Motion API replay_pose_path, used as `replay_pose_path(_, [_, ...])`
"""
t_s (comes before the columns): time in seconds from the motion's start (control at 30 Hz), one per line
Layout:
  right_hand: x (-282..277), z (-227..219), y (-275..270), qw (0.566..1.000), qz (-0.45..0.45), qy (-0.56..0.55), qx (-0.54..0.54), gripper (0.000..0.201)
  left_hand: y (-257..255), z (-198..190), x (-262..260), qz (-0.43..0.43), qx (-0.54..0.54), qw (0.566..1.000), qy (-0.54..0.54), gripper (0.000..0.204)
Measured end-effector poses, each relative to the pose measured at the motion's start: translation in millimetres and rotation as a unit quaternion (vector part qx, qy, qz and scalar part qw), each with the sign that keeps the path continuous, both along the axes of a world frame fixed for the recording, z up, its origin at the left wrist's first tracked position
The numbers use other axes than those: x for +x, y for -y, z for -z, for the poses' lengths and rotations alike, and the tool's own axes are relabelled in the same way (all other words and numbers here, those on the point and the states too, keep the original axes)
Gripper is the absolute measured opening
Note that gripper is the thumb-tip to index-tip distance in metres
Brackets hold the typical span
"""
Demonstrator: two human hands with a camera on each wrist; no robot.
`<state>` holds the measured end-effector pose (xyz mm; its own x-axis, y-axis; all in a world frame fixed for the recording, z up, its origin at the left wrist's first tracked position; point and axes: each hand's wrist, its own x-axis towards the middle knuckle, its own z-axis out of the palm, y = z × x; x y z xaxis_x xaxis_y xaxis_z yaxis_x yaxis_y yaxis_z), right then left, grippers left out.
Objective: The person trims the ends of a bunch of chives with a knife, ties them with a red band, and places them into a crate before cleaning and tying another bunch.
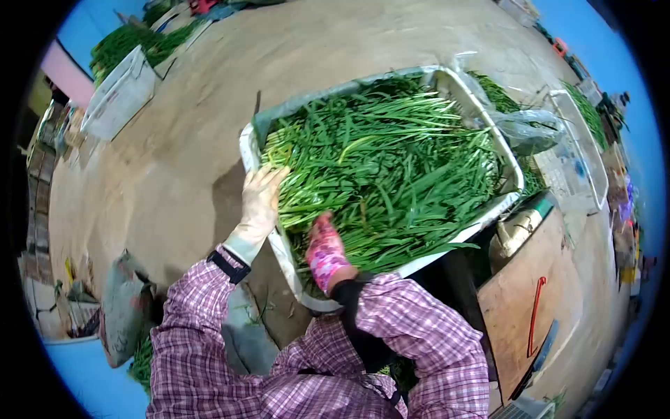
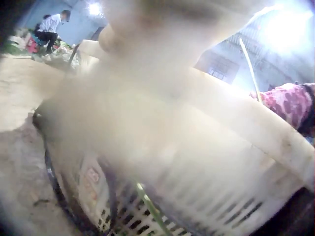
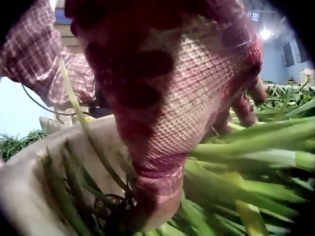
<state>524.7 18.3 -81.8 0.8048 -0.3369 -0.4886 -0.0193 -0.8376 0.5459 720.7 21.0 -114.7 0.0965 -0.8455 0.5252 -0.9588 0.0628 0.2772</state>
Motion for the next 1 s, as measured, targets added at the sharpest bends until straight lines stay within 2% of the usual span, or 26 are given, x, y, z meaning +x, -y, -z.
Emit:
replay_pose_path(0.03, [4, 25, 10, 0.995, 0.01, 0.043, 0.093, 0.039, 0, 2, 2, 0.003, -0.001, 1.0, 0.006, 0.049])
replay_pose_path(0.07, [1, 48, 14, 0.968, 0.126, 0.123, 0.18, 0.04, 0, 1, 1, 0.005, -0.002, 1.0, 0.005, 0.049])
replay_pose_path(0.1, [1, 41, 15, 0.914, 0.235, 0.202, 0.263, 0.04, -2, 1, 1, 0.004, -0.003, 1.0, 0.004, 0.05])
replay_pose_path(0.2, [-11, 11, 16, 0.927, 0.211, 0.153, 0.27, 0.039, -1, 2, 0, 0.001, -0.007, 1.0, -0.002, 0.049])
replay_pose_path(0.3, [-4, 10, 16, 0.947, 0.18, 0.086, 0.252, 0.031, -2, 2, -1, -0.009, -0.006, 1.0, 0.009, 0.049])
replay_pose_path(0.33, [0, 10, 20, 0.936, 0.203, 0.096, 0.27, 0.033, -2, 1, 0, -0.008, 0.009, 1.0, 0.004, 0.043])
replay_pose_path(0.43, [-15, -10, 27, 0.971, 0.081, 0.114, 0.193, 0.039, -2, 3, -1, -0.013, 0.008, 1.0, 0.005, 0.043])
replay_pose_path(0.47, [-21, 4, 32, 0.957, 0.089, 0.151, 0.23, 0.043, -2, 5, 1, -0.009, 0.0, 1.0, 0.008, 0.043])
replay_pose_path(0.5, [-20, -19, 32, 0.939, 0.145, 0.116, 0.289, 0.028, 2, 8, 3, 0.0, -0.01, 1.0, 0.009, 0.043])
replay_pose_path(0.57, [-22, 14, 33, 0.903, 0.172, 0.231, 0.319, 0.027, 2, 1, -2, -0.009, 0.001, 1.0, 0.008, 0.043])
replay_pose_path(0.6, [-22, 5, 34, 0.895, 0.173, 0.245, 0.332, 0.028, 1, -1, -3, -0.011, 0.001, 1.0, 0.013, 0.043])
replay_pose_path(0.63, [-21, 19, 35, 0.9, 0.171, 0.223, 0.333, 0.063, 0, -1, -3, -0.015, 0.004, 1.0, 0.017, 0.042])
replay_pose_path(0.7, [-18, 26, 34, 0.919, 0.152, 0.207, 0.301, 0.082, 0, 1, -1, 0.004, -0.006, 1.0, 0.007, 0.045])
replay_pose_path(0.77, [-16, 27, 32, 0.911, 0.178, 0.198, 0.315, 0.091, 0, -1, -3, -0.004, 0.009, 1.0, 0.007, 0.045])
replay_pose_path(0.83, [-6, 24, 29, 0.917, 0.209, 0.177, 0.291, 0.065, 4, -8, -9, 0.002, 0.016, 1.0, 0.003, 0.046])
replay_pose_path(0.9, [-16, 20, 22, 0.934, 0.176, 0.161, 0.267, 0.024, 2, -7, -4, 0.004, 0.012, 1.0, 0.0, 0.047])
replay_pose_path(0.93, [-16, 42, 21, 0.931, 0.181, 0.222, 0.224, 0.006, 3, -2, -1, 0.01, -0.013, 1.0, 0.013, 0.046])
replay_pose_path(0.97, [-28, 39, 25, 0.919, 0.129, 0.29, 0.235, 0.009, 3, 1, 1, 0.011, -0.04, 0.999, 0.015, 0.044])
replay_pose_path(1.0, [-33, 36, 33, 0.922, 0.135, 0.267, 0.245, 0.01, 2, 0, 0, 0.003, -0.038, 0.999, 0.029, 0.045])
